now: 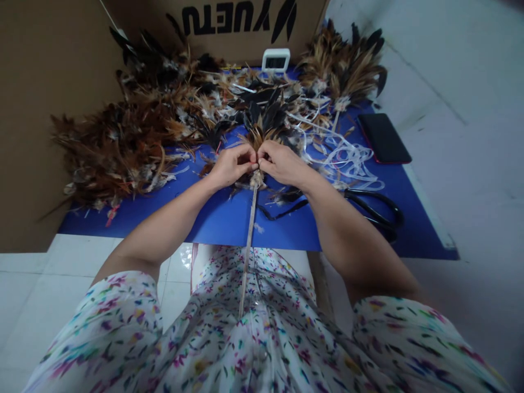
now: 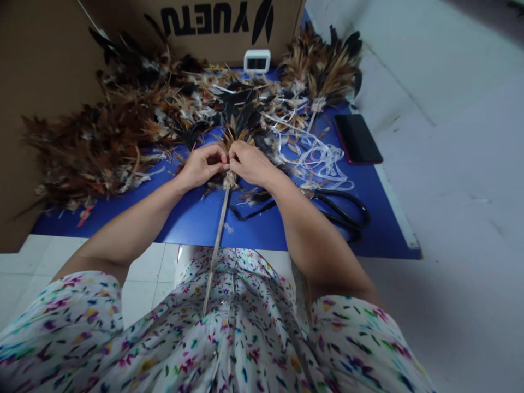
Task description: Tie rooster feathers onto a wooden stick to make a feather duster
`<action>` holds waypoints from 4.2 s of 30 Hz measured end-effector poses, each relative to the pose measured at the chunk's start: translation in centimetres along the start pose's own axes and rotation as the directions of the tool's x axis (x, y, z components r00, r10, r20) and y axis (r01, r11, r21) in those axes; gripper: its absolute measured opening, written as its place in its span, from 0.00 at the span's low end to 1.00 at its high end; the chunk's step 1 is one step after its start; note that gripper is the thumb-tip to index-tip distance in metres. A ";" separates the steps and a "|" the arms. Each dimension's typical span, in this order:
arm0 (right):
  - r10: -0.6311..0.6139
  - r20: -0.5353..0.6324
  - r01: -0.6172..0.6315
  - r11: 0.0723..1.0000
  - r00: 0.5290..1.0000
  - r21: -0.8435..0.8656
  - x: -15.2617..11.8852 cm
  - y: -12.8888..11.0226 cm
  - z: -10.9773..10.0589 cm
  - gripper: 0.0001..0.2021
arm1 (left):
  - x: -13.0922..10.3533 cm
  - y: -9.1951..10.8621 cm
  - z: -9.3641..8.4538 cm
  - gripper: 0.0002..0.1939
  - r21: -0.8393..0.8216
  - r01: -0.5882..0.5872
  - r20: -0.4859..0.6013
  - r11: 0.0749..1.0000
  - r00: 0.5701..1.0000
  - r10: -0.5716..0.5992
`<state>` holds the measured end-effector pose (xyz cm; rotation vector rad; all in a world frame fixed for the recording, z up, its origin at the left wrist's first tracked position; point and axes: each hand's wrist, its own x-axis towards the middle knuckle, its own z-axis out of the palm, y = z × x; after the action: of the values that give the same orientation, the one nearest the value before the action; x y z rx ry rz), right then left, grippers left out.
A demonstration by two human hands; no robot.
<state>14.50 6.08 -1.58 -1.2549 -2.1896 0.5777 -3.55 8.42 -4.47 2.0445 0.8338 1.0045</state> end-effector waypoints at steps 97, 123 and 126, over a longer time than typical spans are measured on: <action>0.088 -0.198 -0.054 0.984 0.976 0.171 0.2 0.4 2.0 0.02 | 0.6 0.4 -1.3 0.05 -0.054 0.216 0.004 0.975 0.976 -0.216; 0.105 -0.215 -0.062 0.978 0.971 0.197 0.2 0.2 2.2 0.02 | 0.1 0.5 -0.5 0.03 -0.009 0.149 -0.080 0.989 0.986 -0.149; 0.108 -0.215 -0.066 0.979 0.971 0.194 0.2 0.1 2.2 0.02 | 0.0 0.5 -0.5 0.04 0.052 0.165 -0.102 0.985 0.982 -0.159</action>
<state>13.05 6.08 -3.22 -1.2561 -1.8578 0.6261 -3.83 8.33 -3.82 1.9536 1.0752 1.0058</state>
